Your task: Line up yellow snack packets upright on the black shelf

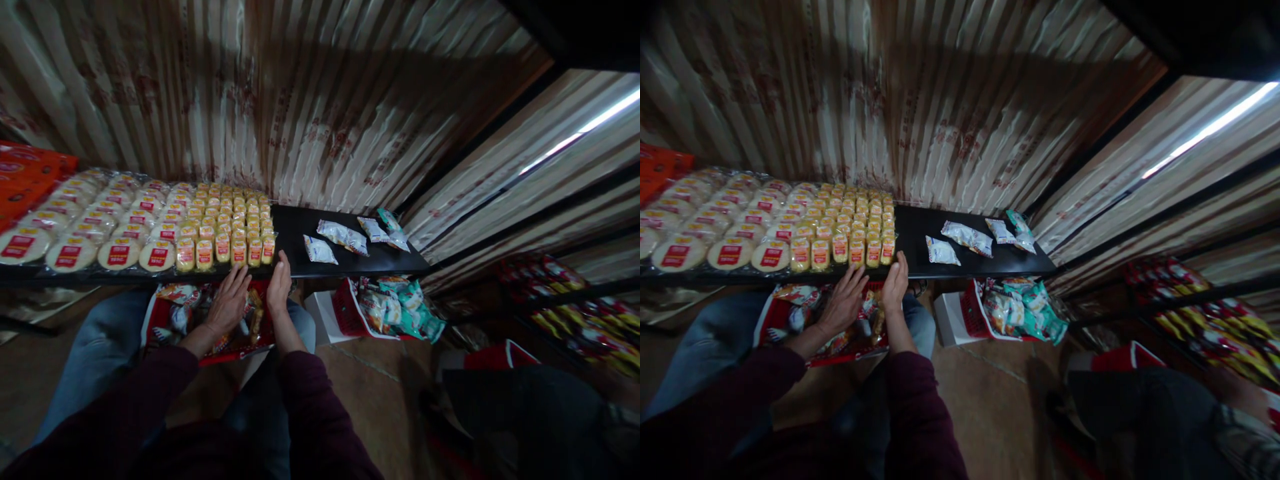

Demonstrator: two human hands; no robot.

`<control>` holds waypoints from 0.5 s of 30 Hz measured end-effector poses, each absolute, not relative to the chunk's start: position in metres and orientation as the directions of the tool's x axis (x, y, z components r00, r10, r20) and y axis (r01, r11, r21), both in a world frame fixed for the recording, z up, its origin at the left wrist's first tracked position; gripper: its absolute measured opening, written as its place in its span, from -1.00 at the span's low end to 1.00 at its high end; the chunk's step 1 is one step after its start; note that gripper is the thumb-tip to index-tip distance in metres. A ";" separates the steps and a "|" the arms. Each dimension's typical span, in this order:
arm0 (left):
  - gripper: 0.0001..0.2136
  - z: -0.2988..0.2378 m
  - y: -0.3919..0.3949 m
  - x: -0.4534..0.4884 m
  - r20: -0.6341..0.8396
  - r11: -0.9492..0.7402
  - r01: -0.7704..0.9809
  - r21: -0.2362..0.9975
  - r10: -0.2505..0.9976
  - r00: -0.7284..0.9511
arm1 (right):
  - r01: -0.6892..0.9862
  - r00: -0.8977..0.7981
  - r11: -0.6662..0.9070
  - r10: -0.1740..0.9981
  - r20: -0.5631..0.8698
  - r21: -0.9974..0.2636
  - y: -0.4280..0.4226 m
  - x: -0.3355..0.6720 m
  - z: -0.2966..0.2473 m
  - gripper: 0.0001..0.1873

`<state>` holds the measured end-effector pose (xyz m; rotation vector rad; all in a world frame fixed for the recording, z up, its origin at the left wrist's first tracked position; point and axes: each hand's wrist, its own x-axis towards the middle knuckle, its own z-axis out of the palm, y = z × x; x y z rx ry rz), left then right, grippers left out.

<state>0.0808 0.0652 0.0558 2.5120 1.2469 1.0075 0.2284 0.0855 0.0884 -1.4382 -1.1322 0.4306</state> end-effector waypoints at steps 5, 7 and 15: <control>-0.57 0.030 0.040 0.063 0.470 -0.645 0.582 0.495 0.762 0.445 | 0.381 0.552 0.023 0.796 0.248 -0.924 0.040 0.218 0.041 -0.55; -0.58 0.011 0.029 0.057 0.349 -0.585 0.587 0.559 0.809 0.474 | 0.393 0.559 -0.140 0.821 0.115 -0.909 0.031 0.216 0.016 -0.62; -0.73 -0.019 0.037 0.063 -0.268 0.018 0.651 0.759 0.919 0.288 | 0.547 0.412 -0.373 0.899 -0.147 -0.749 0.048 0.223 -0.026 -0.64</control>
